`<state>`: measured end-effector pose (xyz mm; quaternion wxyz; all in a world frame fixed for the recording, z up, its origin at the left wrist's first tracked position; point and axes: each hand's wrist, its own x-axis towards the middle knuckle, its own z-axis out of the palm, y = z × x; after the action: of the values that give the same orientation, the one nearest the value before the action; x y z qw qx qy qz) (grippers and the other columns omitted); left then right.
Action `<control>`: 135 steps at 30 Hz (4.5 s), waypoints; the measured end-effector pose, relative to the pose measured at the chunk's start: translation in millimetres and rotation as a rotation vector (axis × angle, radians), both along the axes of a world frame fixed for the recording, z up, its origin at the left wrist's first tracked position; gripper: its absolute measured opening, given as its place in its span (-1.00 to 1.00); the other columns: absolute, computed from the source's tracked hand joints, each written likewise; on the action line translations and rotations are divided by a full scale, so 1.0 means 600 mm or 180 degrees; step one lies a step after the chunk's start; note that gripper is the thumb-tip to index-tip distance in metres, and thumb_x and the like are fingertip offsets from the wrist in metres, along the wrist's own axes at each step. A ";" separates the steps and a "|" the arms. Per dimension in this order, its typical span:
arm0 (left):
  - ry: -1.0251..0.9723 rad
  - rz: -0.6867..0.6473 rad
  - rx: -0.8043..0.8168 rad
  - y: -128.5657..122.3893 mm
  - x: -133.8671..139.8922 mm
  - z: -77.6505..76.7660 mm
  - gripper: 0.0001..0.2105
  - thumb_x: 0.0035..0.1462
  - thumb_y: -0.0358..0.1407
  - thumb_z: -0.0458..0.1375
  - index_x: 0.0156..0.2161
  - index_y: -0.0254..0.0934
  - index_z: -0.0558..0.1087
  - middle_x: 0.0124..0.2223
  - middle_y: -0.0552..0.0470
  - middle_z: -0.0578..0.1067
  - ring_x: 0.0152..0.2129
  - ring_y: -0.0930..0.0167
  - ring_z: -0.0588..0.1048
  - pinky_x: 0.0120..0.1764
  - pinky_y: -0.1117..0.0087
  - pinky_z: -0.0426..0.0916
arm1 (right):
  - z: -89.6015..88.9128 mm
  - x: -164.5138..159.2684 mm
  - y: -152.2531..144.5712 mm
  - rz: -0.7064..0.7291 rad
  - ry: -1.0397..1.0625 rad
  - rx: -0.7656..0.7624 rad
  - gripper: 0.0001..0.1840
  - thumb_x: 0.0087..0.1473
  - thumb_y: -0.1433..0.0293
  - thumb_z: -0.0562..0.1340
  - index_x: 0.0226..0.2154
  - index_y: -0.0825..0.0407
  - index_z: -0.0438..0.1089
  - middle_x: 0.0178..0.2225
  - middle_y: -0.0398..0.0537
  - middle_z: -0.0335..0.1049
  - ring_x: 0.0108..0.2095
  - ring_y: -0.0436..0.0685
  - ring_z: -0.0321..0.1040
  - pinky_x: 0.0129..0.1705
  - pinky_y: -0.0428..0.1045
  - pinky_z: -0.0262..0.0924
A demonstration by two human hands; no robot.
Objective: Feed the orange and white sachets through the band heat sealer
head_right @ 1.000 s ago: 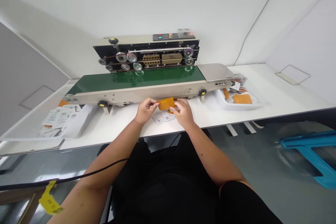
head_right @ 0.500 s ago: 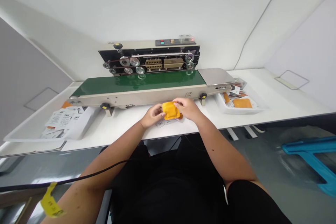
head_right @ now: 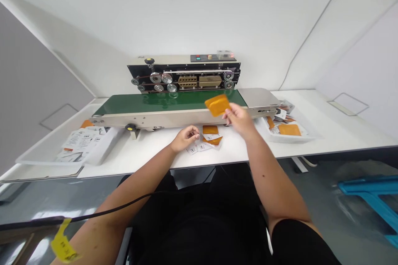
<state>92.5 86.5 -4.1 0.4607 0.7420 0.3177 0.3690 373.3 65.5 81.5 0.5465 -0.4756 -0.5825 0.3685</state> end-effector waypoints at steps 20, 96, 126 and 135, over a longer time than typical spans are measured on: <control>0.0518 -0.0360 0.0662 0.005 -0.008 0.013 -0.60 0.25 -0.07 0.25 0.10 -0.24 0.45 0.06 -0.16 0.52 0.04 0.20 0.44 0.06 0.21 0.34 | 0.081 0.014 0.161 -0.1550 0.0452 -0.0304 -0.73 0.15 0.39 0.28 -0.06 0.03 0.37 -0.25 -0.04 0.42 -0.51 -0.05 0.24 -0.54 -0.14 0.14; -0.0455 0.0185 0.0404 0.014 -0.011 -0.006 -0.39 0.26 -0.09 0.25 0.31 -0.27 0.23 -0.12 -0.09 0.57 -0.32 0.40 0.54 -0.24 0.38 0.47 | -0.120 -0.174 -0.040 -0.0466 0.0890 -0.0151 -0.52 0.07 0.12 0.38 -0.03 0.04 0.44 -0.10 0.06 0.60 -0.31 0.13 0.56 -0.21 0.06 0.50; 0.0738 -0.0321 0.1797 0.015 -0.017 -0.001 -0.73 0.28 -0.15 0.23 -0.02 -0.25 0.55 0.10 -0.20 0.53 0.08 0.21 0.49 0.20 0.14 0.32 | 0.082 -0.029 0.135 -0.1593 0.0228 -0.0074 -0.72 0.15 0.29 0.31 -0.09 0.01 0.41 -0.46 -0.23 0.24 -0.51 -0.03 0.15 -0.46 -0.10 0.14; 0.1547 -0.0590 0.1648 0.015 -0.011 -0.009 -0.42 0.09 -0.10 0.41 0.21 -0.16 0.50 0.25 -0.15 0.50 0.22 0.11 0.45 0.29 0.08 0.26 | -0.137 -0.132 -0.115 0.0040 -0.2611 0.1462 -0.45 0.22 0.26 0.24 0.24 -0.06 0.35 0.03 0.09 0.48 0.07 0.33 0.38 0.18 0.26 0.27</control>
<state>86.2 95.7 -9.5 0.2002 0.9257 0.2454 0.2068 293.9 -3.5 -0.5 0.3600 -0.4452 -0.8198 0.0150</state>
